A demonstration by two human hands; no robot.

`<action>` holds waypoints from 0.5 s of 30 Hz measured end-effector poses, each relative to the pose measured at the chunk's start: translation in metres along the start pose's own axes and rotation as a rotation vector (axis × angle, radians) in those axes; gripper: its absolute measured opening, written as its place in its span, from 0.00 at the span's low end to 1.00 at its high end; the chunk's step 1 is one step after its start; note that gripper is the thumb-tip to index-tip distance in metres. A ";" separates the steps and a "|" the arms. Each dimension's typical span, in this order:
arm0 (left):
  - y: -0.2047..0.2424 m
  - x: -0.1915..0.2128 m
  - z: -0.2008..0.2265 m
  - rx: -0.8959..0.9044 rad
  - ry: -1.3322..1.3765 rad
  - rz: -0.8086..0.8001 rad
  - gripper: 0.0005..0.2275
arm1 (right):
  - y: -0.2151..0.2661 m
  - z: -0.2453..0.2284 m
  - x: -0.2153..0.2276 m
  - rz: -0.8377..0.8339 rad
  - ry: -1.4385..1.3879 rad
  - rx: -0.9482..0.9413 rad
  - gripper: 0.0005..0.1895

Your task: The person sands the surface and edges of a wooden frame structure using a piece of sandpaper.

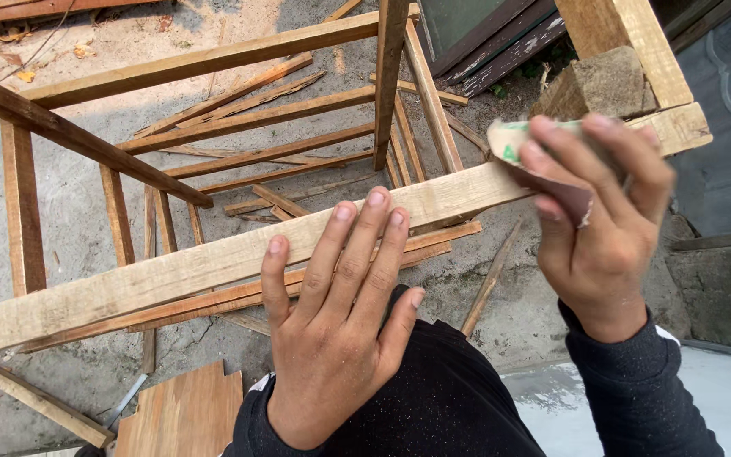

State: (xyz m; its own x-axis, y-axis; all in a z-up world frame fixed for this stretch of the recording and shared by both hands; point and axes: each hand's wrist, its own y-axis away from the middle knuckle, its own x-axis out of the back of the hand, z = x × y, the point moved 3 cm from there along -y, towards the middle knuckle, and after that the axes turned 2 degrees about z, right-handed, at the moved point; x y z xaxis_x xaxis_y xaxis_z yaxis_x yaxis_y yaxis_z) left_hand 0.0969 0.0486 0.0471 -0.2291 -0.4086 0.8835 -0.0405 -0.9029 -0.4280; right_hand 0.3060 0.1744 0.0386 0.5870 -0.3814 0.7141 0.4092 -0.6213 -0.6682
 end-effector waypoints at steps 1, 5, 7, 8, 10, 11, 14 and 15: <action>-0.002 -0.004 0.001 0.010 -0.018 0.038 0.24 | 0.007 0.011 0.013 0.030 0.213 0.015 0.15; -0.005 -0.017 0.002 0.039 -0.056 0.145 0.21 | 0.029 0.027 0.017 0.168 0.264 -0.228 0.15; -0.003 -0.020 0.001 0.043 -0.048 0.159 0.20 | 0.040 0.018 -0.003 0.213 -0.148 -0.399 0.17; -0.002 -0.021 0.000 0.045 -0.043 0.160 0.20 | 0.038 0.010 -0.018 0.265 -0.257 -0.355 0.15; -0.003 -0.021 0.000 0.043 -0.029 0.156 0.21 | 0.036 -0.012 -0.032 0.287 -0.393 -0.277 0.13; -0.003 -0.021 0.000 0.040 -0.029 0.152 0.21 | 0.038 -0.032 -0.038 0.260 -0.424 -0.245 0.14; 0.000 -0.021 -0.003 0.033 -0.044 0.146 0.20 | 0.036 -0.060 -0.049 0.152 -0.434 -0.059 0.14; 0.000 -0.022 -0.004 0.029 -0.050 0.157 0.19 | 0.036 -0.059 -0.050 0.130 -0.427 -0.048 0.14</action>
State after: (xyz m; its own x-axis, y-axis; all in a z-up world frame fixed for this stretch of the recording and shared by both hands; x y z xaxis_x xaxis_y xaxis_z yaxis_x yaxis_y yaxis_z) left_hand 0.0976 0.0586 0.0270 -0.1815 -0.5504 0.8149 0.0205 -0.8306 -0.5565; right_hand 0.2498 0.1312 -0.0089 0.8711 -0.1481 0.4683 0.2862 -0.6218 -0.7290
